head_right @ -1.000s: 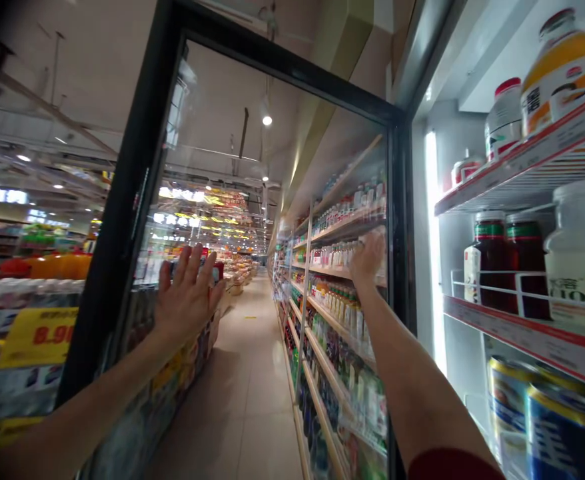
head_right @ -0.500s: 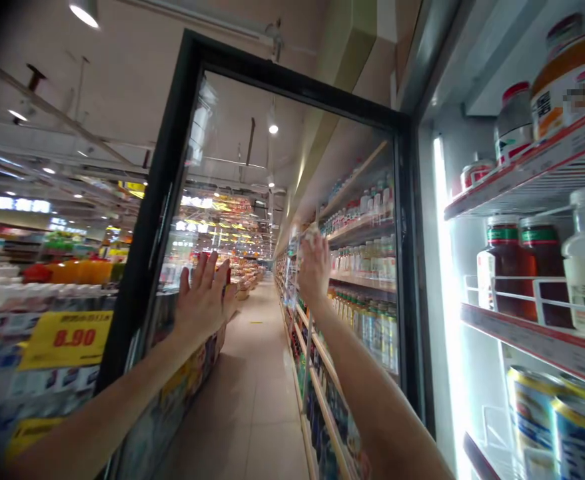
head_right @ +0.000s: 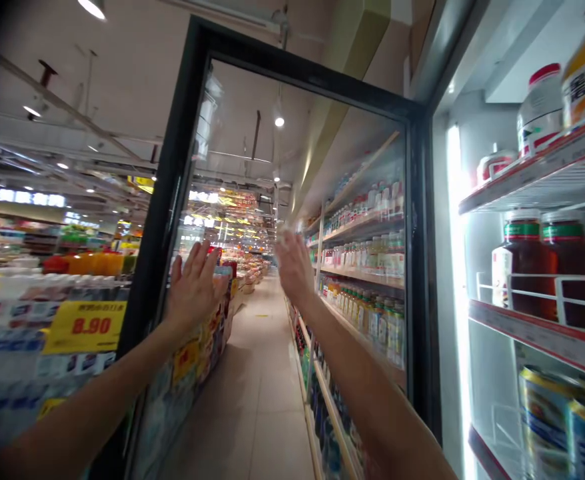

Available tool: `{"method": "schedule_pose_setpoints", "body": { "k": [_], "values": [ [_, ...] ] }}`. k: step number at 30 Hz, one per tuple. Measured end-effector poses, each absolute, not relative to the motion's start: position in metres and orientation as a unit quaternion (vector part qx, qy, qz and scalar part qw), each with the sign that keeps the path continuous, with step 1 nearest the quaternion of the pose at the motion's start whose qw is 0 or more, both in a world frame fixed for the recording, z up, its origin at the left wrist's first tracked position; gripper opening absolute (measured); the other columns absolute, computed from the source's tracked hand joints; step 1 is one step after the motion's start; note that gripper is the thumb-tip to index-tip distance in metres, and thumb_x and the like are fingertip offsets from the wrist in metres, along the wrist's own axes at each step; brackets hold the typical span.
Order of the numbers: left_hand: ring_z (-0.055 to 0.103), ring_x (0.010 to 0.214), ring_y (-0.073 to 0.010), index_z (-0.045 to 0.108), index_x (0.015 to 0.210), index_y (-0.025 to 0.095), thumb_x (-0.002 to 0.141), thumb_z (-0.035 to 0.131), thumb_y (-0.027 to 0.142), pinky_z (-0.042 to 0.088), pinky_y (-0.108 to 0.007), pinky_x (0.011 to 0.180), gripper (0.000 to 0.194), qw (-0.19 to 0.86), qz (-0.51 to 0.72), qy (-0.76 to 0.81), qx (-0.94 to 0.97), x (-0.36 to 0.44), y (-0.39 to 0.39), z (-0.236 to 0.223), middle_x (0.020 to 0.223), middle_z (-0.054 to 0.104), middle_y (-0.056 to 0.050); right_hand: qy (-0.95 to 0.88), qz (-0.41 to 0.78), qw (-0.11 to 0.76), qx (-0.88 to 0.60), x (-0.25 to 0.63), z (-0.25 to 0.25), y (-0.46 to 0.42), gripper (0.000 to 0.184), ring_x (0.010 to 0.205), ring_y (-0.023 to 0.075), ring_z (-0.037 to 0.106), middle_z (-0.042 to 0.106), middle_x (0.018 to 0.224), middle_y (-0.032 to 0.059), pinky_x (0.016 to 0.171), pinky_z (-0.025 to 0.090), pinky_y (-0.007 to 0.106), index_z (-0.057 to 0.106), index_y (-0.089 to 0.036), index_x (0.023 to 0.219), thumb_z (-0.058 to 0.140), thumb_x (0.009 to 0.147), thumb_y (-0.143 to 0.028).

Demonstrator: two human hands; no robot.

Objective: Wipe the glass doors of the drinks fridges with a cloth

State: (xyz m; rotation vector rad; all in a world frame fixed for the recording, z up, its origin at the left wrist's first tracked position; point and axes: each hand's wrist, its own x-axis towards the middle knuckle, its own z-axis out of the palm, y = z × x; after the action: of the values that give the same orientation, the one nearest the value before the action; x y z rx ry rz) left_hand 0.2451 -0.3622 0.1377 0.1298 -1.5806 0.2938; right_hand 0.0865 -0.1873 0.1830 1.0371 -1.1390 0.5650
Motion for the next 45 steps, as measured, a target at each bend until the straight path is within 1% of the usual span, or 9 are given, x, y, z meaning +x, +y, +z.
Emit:
{"method": "schedule_pose_setpoints", "body": {
  "k": [3, 9, 15, 21, 28, 30, 35, 40, 45],
  "values": [
    [0.018, 0.136, -0.0227, 0.029, 0.137, 0.017, 0.087, 0.037, 0.036, 0.012, -0.046, 0.11, 0.054, 0.685, 0.129, -0.714, 0.057, 0.244, -0.364, 0.136, 0.145, 0.027, -0.011, -0.509, 0.173, 0.663, 0.522, 0.084, 0.167, -0.184, 0.045, 0.136, 0.0164, 0.022, 0.041, 0.139, 0.0021, 0.109, 0.031, 0.042, 0.05, -0.027, 0.123, 0.039, 0.083, -0.01],
    [0.016, 0.137, -0.0237, 0.026, 0.138, 0.016, 0.087, 0.037, 0.035, 0.009, -0.048, 0.11, 0.056, 0.686, 0.131, -0.713, 0.06, 0.241, -0.361, 0.136, 0.146, 0.026, -0.012, -0.505, 0.429, 0.705, 0.255, 0.052, 0.179, -0.151, 0.051, 0.136, 0.0255, 0.023, 0.031, 0.143, 0.0095, 0.105, 0.029, 0.055, 0.041, -0.021, 0.131, 0.035, 0.082, -0.01],
    [0.024, 0.135, -0.0244, 0.033, 0.134, 0.014, 0.087, 0.039, 0.033, 0.017, -0.048, 0.109, 0.051, 0.701, 0.137, -0.698, 0.046, 0.245, -0.371, 0.135, 0.141, 0.034, -0.015, -0.523, 0.195, 0.655, 0.51, 0.094, 0.158, -0.201, 0.049, 0.136, 0.0189, 0.023, 0.038, 0.141, 0.002, 0.108, 0.03, 0.045, 0.044, -0.028, 0.128, 0.039, 0.083, -0.01],
    [0.024, 0.134, -0.0251, 0.03, 0.134, 0.012, 0.085, 0.043, 0.032, 0.025, -0.043, 0.108, 0.054, 0.734, 0.105, -0.67, -0.018, 0.258, -0.386, 0.134, 0.141, 0.033, -0.017, -0.534, 0.401, 0.654, 0.355, 0.099, 0.219, -0.209, 0.046, 0.135, 0.0248, 0.023, 0.035, 0.142, 0.0073, 0.107, 0.027, 0.054, 0.046, -0.021, 0.128, 0.034, 0.084, -0.012],
    [0.025, 0.133, -0.0219, 0.027, 0.136, 0.02, 0.09, 0.034, 0.032, 0.025, -0.042, 0.109, 0.048, 0.766, 0.008, -0.634, -0.102, 0.273, -0.388, 0.128, 0.144, 0.026, -0.012, -0.443, 0.106, 0.627, 0.632, 0.16, 0.157, -0.279, 0.035, 0.132, 0.0169, 0.03, 0.047, 0.134, -0.0003, 0.109, 0.031, 0.037, 0.051, -0.026, 0.121, 0.04, 0.088, -0.019],
    [0.025, 0.134, -0.022, 0.026, 0.136, 0.021, 0.09, 0.033, 0.034, 0.025, -0.042, 0.108, 0.048, 0.766, 0.003, -0.634, -0.106, 0.274, -0.389, 0.127, 0.144, 0.026, -0.012, -0.441, 0.112, 0.636, 0.624, 0.156, 0.163, -0.276, 0.036, 0.131, 0.0168, 0.033, 0.047, 0.134, -0.0005, 0.108, 0.032, 0.038, 0.05, -0.027, 0.122, 0.04, 0.088, -0.018],
    [0.026, 0.133, -0.0227, 0.025, 0.136, 0.021, 0.088, 0.038, 0.032, 0.028, -0.042, 0.107, 0.051, 0.753, 0.044, -0.651, -0.088, 0.269, -0.389, 0.127, 0.143, 0.027, -0.013, -0.518, 0.313, 0.66, 0.446, 0.131, 0.198, -0.245, 0.045, 0.135, 0.0251, 0.022, 0.037, 0.14, 0.0081, 0.106, 0.029, 0.053, 0.047, -0.021, 0.126, 0.037, 0.084, -0.008],
    [0.028, 0.133, -0.0242, 0.032, 0.134, 0.02, 0.085, 0.046, 0.028, 0.029, -0.044, 0.106, 0.052, 0.714, 0.144, -0.683, -0.055, 0.267, -0.387, 0.129, 0.141, 0.034, -0.014, -0.475, 0.128, 0.643, 0.586, 0.102, 0.167, -0.195, 0.045, 0.133, 0.0167, 0.028, 0.044, 0.136, 0.0008, 0.107, 0.033, 0.04, 0.052, -0.029, 0.119, 0.042, 0.081, -0.008],
    [0.029, 0.132, -0.0229, 0.044, 0.127, 0.021, 0.086, 0.043, 0.03, 0.025, -0.044, 0.107, 0.042, 0.685, 0.175, -0.707, 0.008, 0.263, -0.385, 0.129, 0.138, 0.04, -0.011, -0.526, 0.4, 0.69, 0.295, 0.065, 0.171, -0.151, 0.046, 0.131, 0.0235, 0.032, 0.038, 0.14, 0.0094, 0.104, 0.033, 0.049, 0.05, -0.021, 0.123, 0.037, 0.08, -0.009]
  ]
}}
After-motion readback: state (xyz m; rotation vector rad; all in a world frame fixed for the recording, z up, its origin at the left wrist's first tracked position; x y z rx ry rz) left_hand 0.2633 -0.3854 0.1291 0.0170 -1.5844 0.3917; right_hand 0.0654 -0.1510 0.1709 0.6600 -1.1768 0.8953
